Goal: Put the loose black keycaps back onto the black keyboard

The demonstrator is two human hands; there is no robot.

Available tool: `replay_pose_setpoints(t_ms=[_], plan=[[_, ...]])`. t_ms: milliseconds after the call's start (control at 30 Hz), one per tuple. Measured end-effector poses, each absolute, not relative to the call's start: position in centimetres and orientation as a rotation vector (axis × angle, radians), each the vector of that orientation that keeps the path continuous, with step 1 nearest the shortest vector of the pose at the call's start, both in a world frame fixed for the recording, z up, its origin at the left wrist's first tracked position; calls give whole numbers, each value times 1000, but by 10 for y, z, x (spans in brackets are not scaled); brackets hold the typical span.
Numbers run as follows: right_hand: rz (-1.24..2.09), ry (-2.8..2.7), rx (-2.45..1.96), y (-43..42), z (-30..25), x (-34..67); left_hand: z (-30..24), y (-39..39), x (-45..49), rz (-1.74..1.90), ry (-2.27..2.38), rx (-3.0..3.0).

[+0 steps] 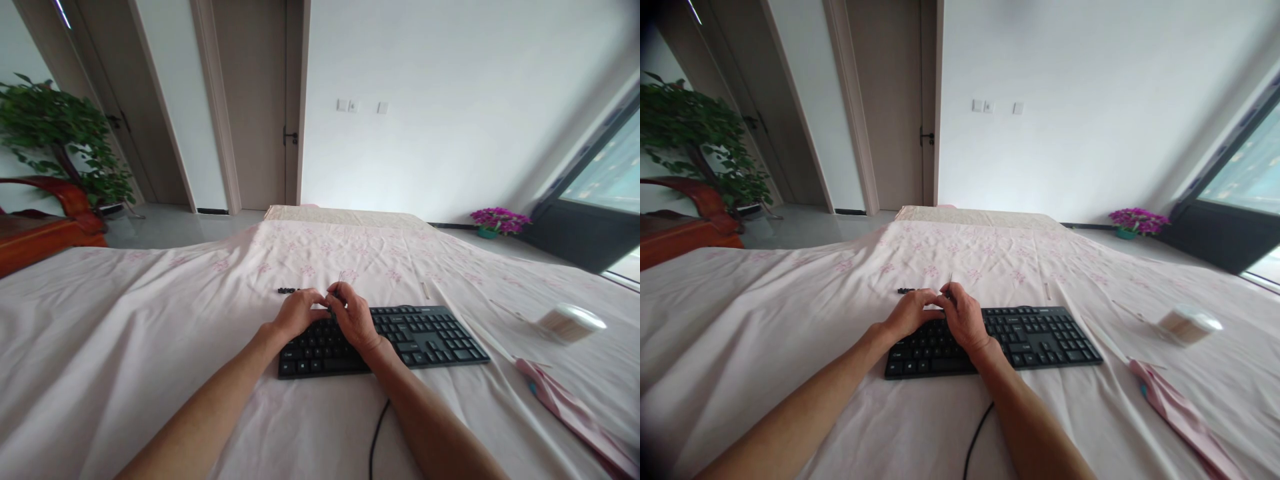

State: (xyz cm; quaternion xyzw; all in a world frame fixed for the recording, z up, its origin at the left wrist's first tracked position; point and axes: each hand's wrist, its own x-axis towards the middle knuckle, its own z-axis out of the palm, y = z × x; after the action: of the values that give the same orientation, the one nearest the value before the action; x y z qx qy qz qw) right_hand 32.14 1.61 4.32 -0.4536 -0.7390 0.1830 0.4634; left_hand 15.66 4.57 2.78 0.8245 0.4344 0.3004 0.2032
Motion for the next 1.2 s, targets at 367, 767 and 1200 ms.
replay_pose_setpoints(t_ms=[367, 767, 1200], plan=[[368, -1857, -1120, 15, 39, 320, 31, 41, 162, 760, 1362, 2385], [350, -1823, -1069, 10, 39, 322, 34, 34, 163, 815, 1364, 2384], [467, -1740, -1064, 13, 39, 323, 27, 47, 160, 806, 1256, 2184]])
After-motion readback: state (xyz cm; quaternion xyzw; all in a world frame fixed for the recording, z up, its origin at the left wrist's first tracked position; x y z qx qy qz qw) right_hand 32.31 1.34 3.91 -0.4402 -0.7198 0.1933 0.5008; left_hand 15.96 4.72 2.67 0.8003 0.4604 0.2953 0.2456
